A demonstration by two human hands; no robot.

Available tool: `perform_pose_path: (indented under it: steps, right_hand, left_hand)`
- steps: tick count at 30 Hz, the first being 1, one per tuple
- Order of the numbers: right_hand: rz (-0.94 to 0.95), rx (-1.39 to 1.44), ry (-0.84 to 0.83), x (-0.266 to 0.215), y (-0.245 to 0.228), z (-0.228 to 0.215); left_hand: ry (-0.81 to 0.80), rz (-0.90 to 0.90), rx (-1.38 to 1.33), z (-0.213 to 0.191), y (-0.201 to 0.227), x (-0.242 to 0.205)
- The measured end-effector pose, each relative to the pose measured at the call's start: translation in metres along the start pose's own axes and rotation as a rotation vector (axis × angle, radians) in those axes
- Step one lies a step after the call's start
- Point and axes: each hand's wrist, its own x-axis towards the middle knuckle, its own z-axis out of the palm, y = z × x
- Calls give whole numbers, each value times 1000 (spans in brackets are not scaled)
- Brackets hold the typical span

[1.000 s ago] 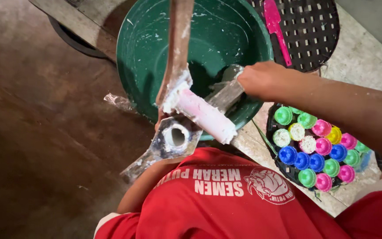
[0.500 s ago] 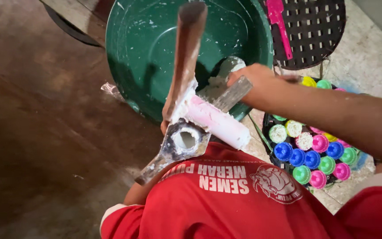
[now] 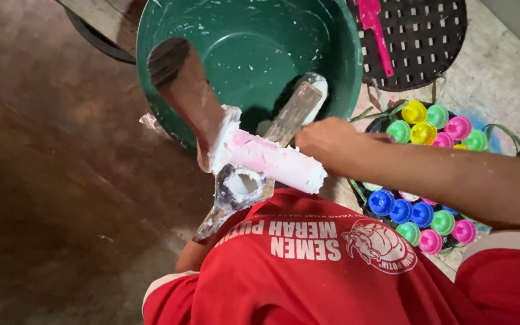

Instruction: The person arranges white ring-shaped dough pieces on a woven tray, then places colorful plastic molds into a basket and fills them with dough using a wooden tool.

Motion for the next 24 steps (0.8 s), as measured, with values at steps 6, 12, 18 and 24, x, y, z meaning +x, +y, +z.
perform_pose_path:
  steps: [6, 12, 18, 24]
  right_hand:
    - [207, 272, -41, -20, -13, -2]
    - [23, 380, 57, -91, 39, -84]
    - [-127, 1008, 98, -104, 87, -73]
    - [1, 163, 334, -101, 66, -119]
  left_hand:
    - [-21, -13, -10, 0, 12, -3]
    - [53, 19, 220, -55, 17, 82]
    - [-13, 151, 378, -61, 33, 139]
    - [-176, 4, 405, -65, 42, 138]
